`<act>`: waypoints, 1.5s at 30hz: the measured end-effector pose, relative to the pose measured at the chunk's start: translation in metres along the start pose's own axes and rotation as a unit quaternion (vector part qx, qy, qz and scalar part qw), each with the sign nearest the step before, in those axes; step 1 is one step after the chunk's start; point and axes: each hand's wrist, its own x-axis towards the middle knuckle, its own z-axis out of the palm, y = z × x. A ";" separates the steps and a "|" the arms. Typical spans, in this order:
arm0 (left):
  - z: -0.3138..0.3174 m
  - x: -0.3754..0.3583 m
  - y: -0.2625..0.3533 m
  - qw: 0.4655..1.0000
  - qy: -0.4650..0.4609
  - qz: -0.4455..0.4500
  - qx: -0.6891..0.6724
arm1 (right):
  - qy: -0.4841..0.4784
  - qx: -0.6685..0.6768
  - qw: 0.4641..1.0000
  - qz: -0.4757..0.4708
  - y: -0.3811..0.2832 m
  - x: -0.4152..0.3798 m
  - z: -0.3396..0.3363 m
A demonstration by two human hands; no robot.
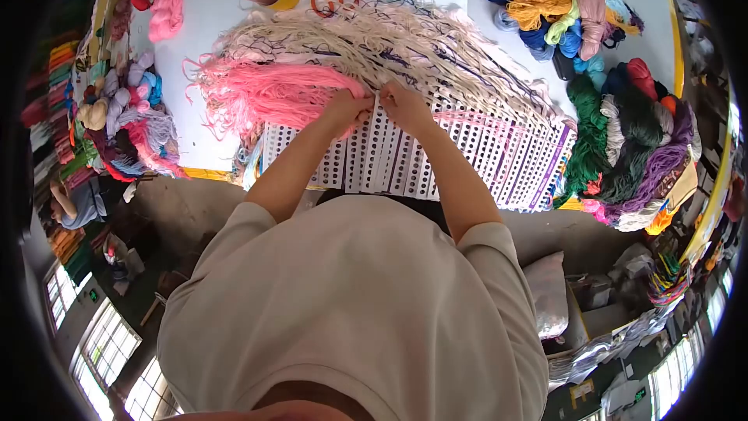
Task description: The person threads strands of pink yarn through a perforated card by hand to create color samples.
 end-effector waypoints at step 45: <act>-0.053 -0.154 0.065 0.901 -0.145 0.257 -0.317 | 0.163 0.212 0.962 -0.063 -0.116 -0.075 0.033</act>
